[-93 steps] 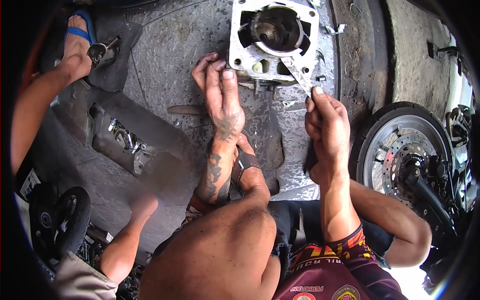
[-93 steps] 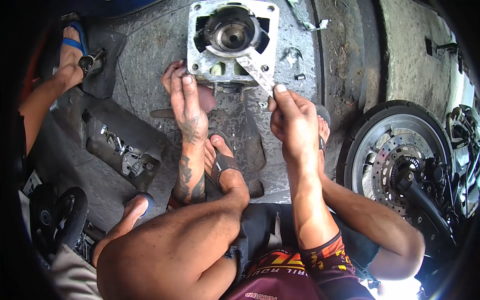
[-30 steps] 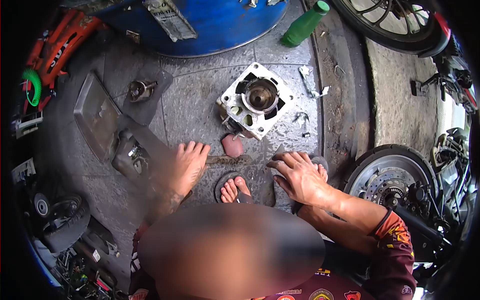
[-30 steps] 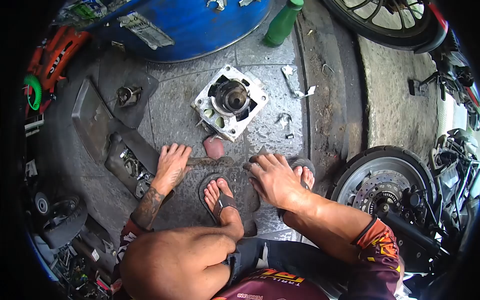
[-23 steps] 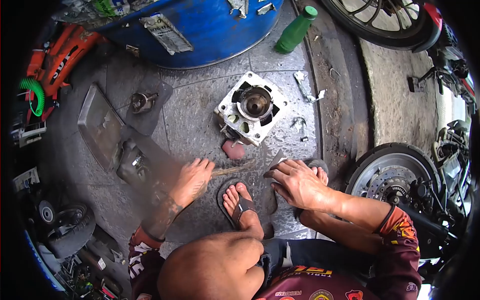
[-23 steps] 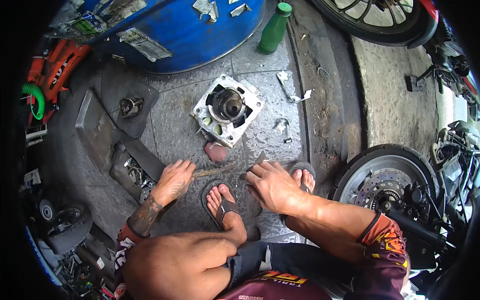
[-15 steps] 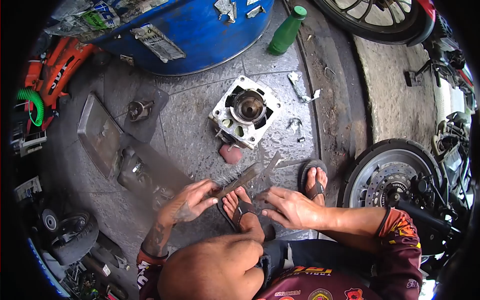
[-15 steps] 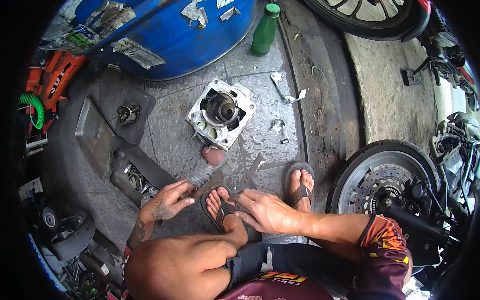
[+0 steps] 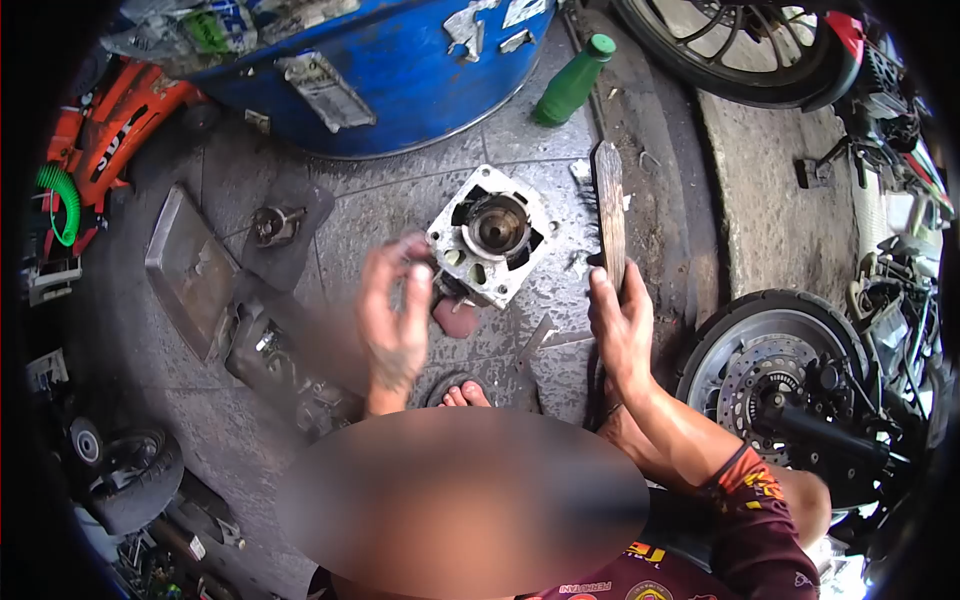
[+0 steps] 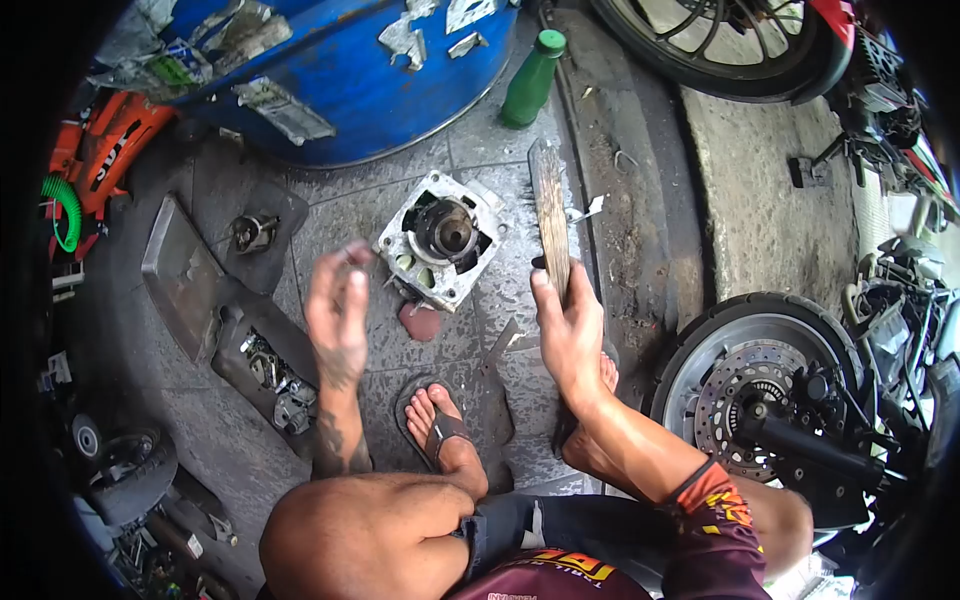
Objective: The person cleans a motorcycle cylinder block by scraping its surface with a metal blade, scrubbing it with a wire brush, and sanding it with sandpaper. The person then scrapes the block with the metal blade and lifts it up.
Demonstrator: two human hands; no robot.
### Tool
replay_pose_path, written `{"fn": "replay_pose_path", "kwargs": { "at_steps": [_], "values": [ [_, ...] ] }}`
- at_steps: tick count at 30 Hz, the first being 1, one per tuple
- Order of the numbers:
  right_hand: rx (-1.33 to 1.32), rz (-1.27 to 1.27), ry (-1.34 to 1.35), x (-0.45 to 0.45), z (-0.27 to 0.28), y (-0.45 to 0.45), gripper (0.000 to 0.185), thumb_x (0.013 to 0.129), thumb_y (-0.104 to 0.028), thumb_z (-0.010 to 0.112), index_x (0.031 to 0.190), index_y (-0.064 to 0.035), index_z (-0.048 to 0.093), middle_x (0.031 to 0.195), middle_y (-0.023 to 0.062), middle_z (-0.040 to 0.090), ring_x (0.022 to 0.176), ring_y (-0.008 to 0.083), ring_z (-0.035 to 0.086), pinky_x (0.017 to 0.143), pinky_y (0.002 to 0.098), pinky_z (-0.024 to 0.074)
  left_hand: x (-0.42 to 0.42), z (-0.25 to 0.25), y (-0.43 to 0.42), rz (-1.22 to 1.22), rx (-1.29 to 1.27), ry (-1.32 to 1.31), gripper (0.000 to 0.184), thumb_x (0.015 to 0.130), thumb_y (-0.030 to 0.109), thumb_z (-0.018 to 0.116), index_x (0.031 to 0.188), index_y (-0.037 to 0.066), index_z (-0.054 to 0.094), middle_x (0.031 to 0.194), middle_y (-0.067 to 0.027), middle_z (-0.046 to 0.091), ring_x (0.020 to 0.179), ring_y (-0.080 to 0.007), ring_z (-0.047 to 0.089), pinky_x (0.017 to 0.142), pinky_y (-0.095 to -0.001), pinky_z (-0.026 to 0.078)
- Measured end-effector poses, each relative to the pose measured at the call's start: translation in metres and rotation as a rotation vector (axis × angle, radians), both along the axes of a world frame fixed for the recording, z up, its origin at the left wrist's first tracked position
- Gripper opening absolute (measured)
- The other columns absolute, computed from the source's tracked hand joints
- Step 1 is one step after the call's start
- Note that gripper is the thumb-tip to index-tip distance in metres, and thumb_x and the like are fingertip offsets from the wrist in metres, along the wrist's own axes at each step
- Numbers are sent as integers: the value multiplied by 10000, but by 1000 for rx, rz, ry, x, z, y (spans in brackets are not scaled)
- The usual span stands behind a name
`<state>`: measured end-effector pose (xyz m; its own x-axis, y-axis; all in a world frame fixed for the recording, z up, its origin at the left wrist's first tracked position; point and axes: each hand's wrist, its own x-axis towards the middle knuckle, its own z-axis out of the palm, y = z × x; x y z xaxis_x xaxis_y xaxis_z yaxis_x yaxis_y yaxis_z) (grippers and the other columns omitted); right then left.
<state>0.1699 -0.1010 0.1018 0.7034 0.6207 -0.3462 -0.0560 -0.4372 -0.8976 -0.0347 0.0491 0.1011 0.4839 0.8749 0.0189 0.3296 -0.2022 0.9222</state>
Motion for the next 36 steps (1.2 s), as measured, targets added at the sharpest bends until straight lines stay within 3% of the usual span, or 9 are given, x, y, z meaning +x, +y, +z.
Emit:
{"fn": "replay_pose_path", "kwargs": {
  "at_steps": [6,7,15,17,19,20,25,35,36],
  "values": [
    [15,-414,-384,-26,-79,19,424,988,-423,573,995,1,552,779,79,594,740,180,562,665,356,465,42,-70,85,-121,-217,-62,493,997,328,577,1358,-1,503,1294,-133,540,1220,-228,518,1006,-332,424],
    [-49,-325,47,-26,-48,21,443,987,-437,567,1032,2,531,824,144,629,791,243,608,730,412,481,50,-58,83,-189,-291,42,535,981,342,597,1346,-37,500,1271,-160,538,1185,-247,526,997,-345,422],
    [-57,-45,-175,-14,-38,62,522,999,-486,495,1074,31,493,878,315,595,854,489,585,788,488,456,40,-80,52,-134,-242,-55,456,929,270,631,1237,-58,552,1261,-188,515,1191,-342,491,1021,-427,373],
    [-49,62,-223,-2,-33,69,518,993,-486,512,1028,30,490,842,315,584,840,490,587,752,499,445,33,-79,31,-13,-224,-8,459,940,273,622,1265,-41,546,1298,-189,499,1206,-331,483,1027,-429,369],
    [0,246,-281,19,-42,85,502,984,-459,562,951,36,482,776,269,545,709,297,522,684,424,441,30,-81,4,160,-183,-1,451,977,286,581,1294,-28,515,1231,-201,554,1154,-330,529,1010,-427,381],
    [-35,377,-243,31,-38,92,497,983,-449,535,1096,35,523,959,371,604,1006,539,571,784,519,455,35,-77,-4,229,-190,-75,431,974,275,591,1270,-27,508,1155,-195,588,1096,-326,555,991,-432,395],
    [-71,72,-326,26,-10,75,405,978,-352,588,1067,43,585,701,240,597,598,321,561,608,432,448,30,-86,-20,347,78,56,505,956,301,600,1292,-40,440,1326,-235,400,1269,-392,374,1075,-498,285],
    [-58,-17,-84,-48,20,-8,459,981,-138,506,1387,9,350,636,-5,524,549,81,405,549,275,360,54,-63,12,204,213,74,616,983,405,510,1415,-23,411,1379,-256,418,1278,-410,382,1094,-520,258],
    [-114,4,-47,-48,29,-8,483,984,-123,497,1422,8,340,729,49,591,624,124,505,618,283,415,54,-60,11,212,230,109,639,967,411,532,1418,-23,405,1373,-262,418,1281,-416,373,1095,-527,251]
  ]
}}
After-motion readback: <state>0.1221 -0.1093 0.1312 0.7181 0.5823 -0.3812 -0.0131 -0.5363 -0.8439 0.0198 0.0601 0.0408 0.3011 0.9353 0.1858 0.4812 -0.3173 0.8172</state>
